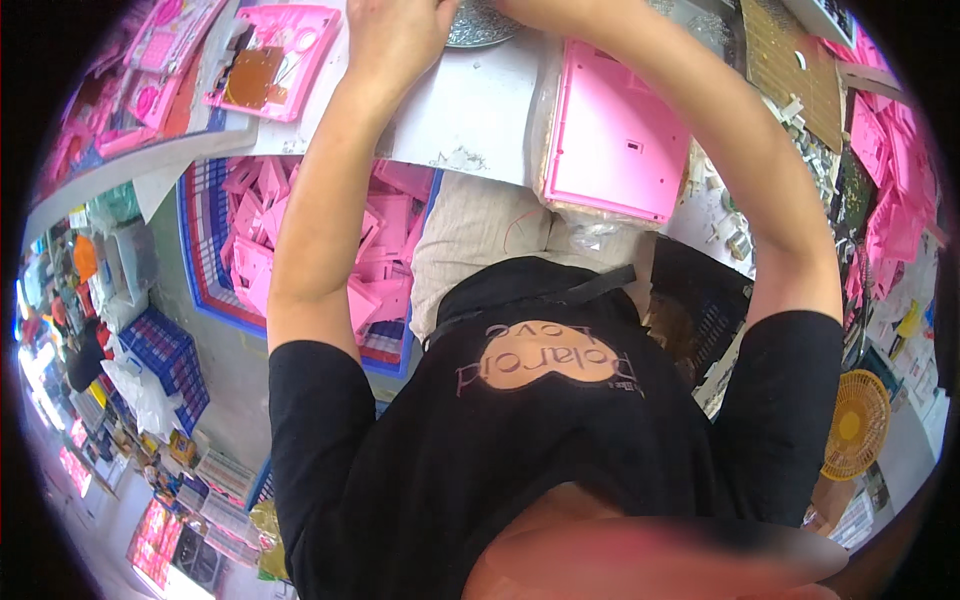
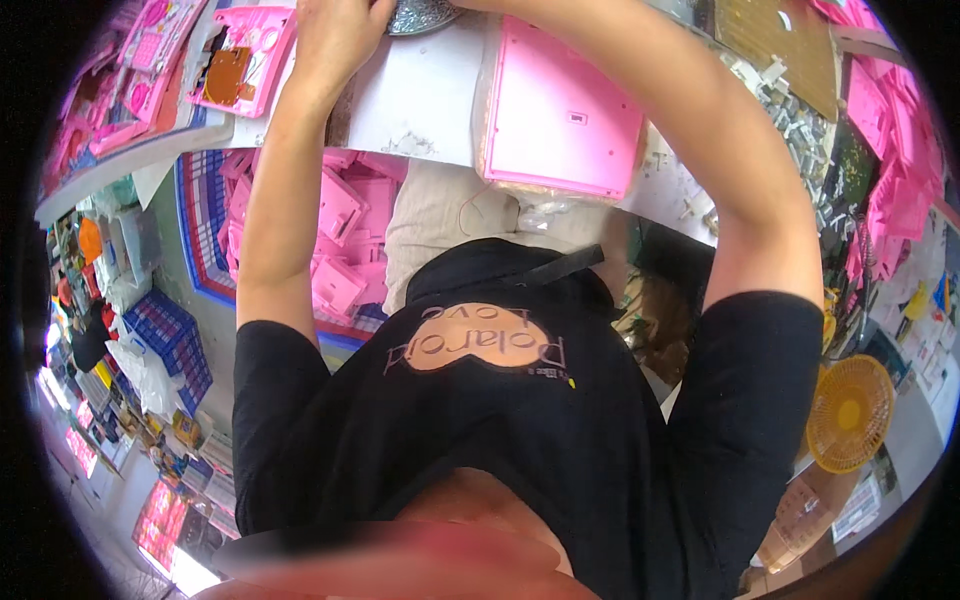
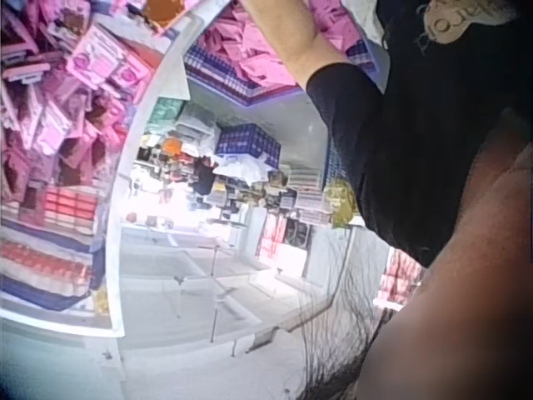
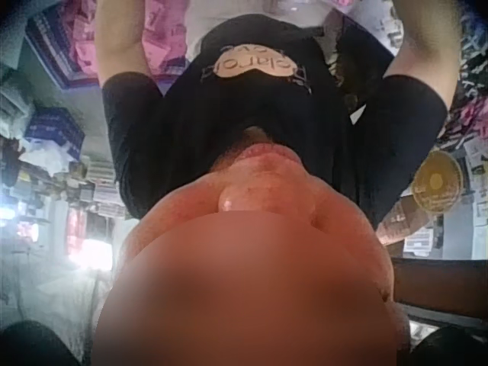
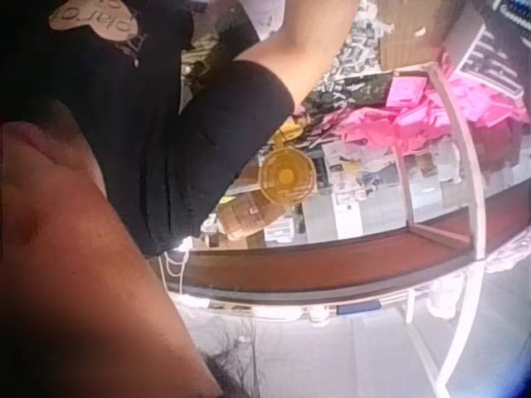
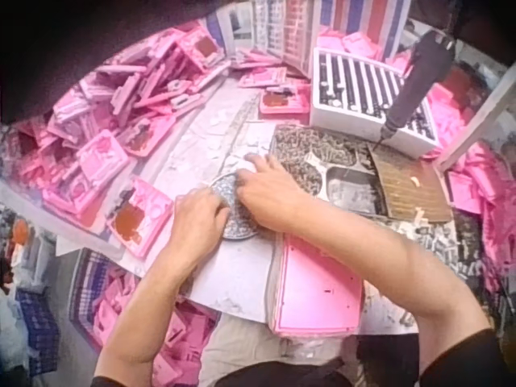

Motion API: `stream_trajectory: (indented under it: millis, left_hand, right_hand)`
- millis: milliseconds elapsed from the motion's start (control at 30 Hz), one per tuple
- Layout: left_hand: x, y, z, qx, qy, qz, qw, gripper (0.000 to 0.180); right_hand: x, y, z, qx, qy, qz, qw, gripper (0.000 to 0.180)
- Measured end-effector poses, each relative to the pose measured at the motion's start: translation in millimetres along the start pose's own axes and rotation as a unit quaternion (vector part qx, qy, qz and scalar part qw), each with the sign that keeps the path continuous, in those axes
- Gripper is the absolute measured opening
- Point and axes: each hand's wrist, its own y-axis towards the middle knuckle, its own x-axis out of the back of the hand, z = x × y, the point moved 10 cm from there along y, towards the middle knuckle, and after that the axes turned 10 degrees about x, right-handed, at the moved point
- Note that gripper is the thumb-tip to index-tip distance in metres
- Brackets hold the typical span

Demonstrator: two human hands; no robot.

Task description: Soldering components and assembling a pink electronic device housing.

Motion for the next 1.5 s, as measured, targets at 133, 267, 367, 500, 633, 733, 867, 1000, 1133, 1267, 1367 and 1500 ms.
stream_trajectory:
  millis: [133, 267, 367, 500, 633, 733, 867, 1000, 1133, 1267, 1367, 1500]
  left_hand:
    - [11.5, -7.7, 15.2, 0.06, 0.015, -0.009, 0.998, 0.015]
    - [16.2, -5.9, 19.6, 0.043, -0.013, -0.043, 0.998, 0.016]
    - [23.3, -1.4, 17.5, 0.026, -0.042, -0.076, 0.996, 0.016]
    - [25.3, 1.3, 24.2, 0.083, -0.052, -0.08, 0.992, 0.018]
    - [21.9, 7.6, 28.1, 0.123, -0.07, -0.072, 0.987, 0.02]
    - [16.0, 8.5, 51.2, 0.15, -0.176, -0.044, 0.972, 0.017]
    - [-10.0, -3.0, 50.2, 0.194, -0.403, 0.078, 0.891, 0.022]
    - [-15.4, -23.7, 16.9, 0.226, -0.49, 0.152, 0.828, 0.021]
    - [-14.3, -42.1, 6.2, 0.237, -0.482, 0.179, 0.824, 0.022]
    - [-20.0, -54.1, 10.7, 0.243, -0.489, 0.189, 0.816, 0.018]
    - [-21.3, -59.0, 12.5, 0.247, -0.482, 0.197, 0.817, 0.014]
    - [-20.0, -62.3, 9.4, 0.232, -0.488, 0.193, 0.819, 0.012]
  right_hand:
    - [-21.7, 20.0, 1.5, 0.004, 0.046, 0.081, 0.996, 0.02]
    - [-20.8, 23.4, 3.0, 0.012, 0.083, 0.059, 0.995, 0.02]
    - [-25.4, 32.1, -3.9, -0.003, 0.074, 0.051, 0.996, 0.019]
    - [-11.1, 37.4, -14.3, -0.019, 0.09, 0.047, 0.995, 0.016]
    - [24.1, 12.4, -43.7, -0.072, 0.149, -0.009, 0.986, 0.014]
    - [67.0, -43.4, -60.3, -0.092, 0.244, -0.045, 0.964, 0.013]
    - [99.1, -135.0, -70.0, -0.18, 0.318, 0.042, 0.93, 0.009]
    - [88.2, -180.1, -73.4, -0.257, 0.346, 0.084, 0.899, 0.01]
    - [80.4, -177.2, -72.2, -0.251, 0.359, 0.089, 0.894, 0.01]
    - [78.0, -167.9, -69.1, -0.216, 0.345, 0.092, 0.909, 0.008]
    - [81.0, -161.4, -64.7, -0.188, 0.326, 0.091, 0.922, 0.008]
    - [82.3, -150.0, -59.2, -0.135, 0.312, 0.112, 0.934, 0.009]
